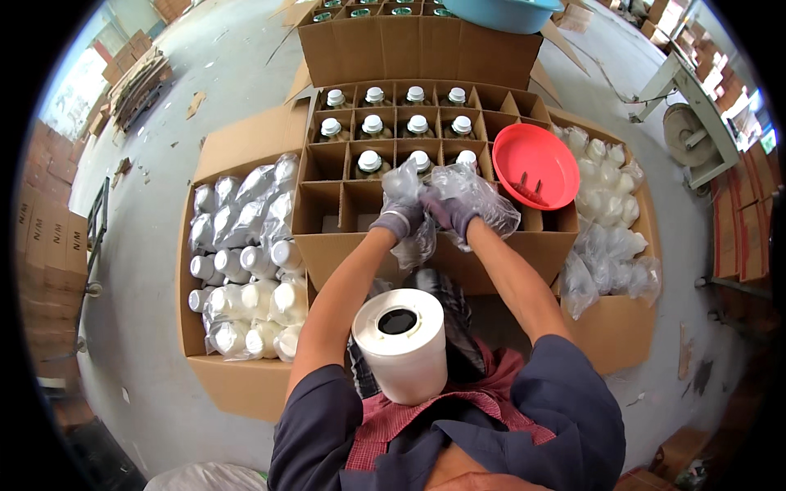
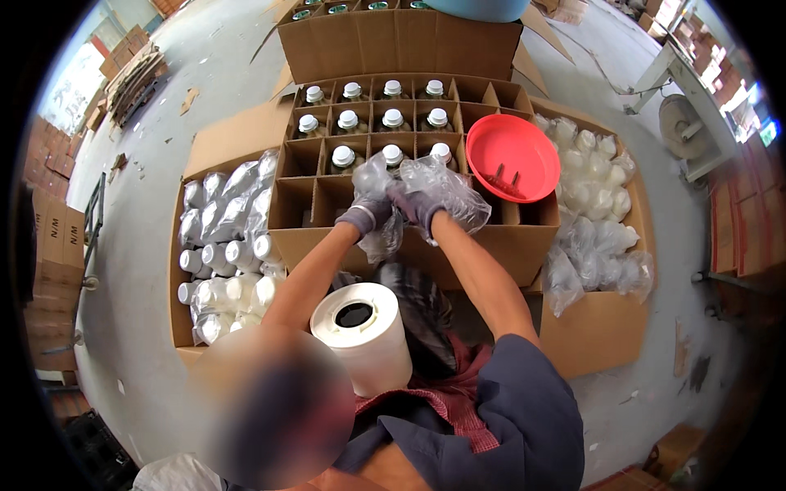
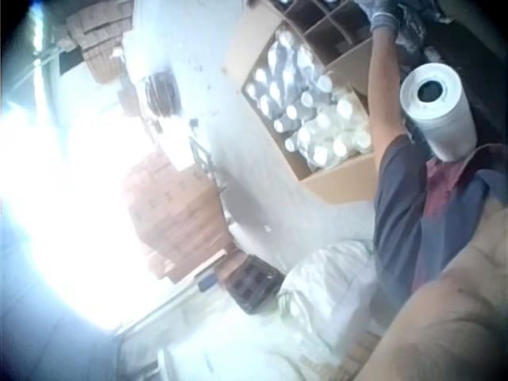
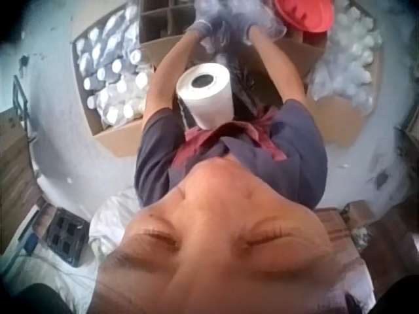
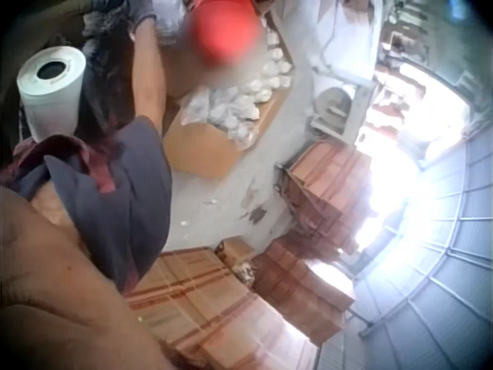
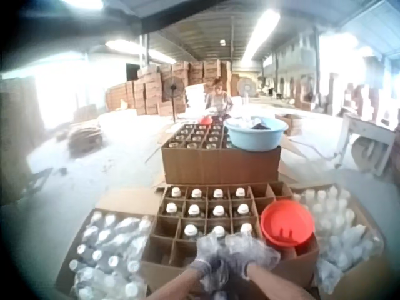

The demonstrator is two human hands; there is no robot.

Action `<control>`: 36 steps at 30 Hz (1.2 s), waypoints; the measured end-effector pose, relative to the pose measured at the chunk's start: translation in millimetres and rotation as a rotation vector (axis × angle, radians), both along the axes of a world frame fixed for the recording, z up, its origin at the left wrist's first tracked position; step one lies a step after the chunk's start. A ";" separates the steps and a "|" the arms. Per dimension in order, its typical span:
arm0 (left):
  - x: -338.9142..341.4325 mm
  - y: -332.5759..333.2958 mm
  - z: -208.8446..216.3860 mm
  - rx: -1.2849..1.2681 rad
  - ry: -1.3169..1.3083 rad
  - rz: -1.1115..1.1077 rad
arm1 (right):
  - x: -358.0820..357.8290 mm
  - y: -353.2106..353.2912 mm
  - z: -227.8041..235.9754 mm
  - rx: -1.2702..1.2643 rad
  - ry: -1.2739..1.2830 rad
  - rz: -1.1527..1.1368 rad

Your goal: The person places foam inserts into the openings of large white plastic bottles, removes the plastic wrap from the bottles, and then places the assembled bottles into a cardboard shipping box.

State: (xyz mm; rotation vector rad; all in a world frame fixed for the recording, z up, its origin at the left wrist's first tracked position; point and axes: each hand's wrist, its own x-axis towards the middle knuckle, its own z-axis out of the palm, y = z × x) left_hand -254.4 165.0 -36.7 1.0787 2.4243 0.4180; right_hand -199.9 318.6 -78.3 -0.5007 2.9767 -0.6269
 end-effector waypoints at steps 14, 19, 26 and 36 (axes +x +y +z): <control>-62.0 -22.2 -191.4 -0.014 -0.214 -0.136 | -0.6 -63.6 53.7 -0.260 0.130 -0.334; -35.7 -60.9 20.4 0.004 0.000 -0.453 | -37.4 -37.1 40.3 0.051 -0.251 -0.260; 15.7 -50.3 78.8 0.704 -0.207 -0.009 | -12.2 -35.0 -11.5 0.376 0.055 -0.207; -23.8 -3.5 -75.5 0.755 -1.187 0.352 | 46.2 -17.4 124.3 0.031 0.404 -0.707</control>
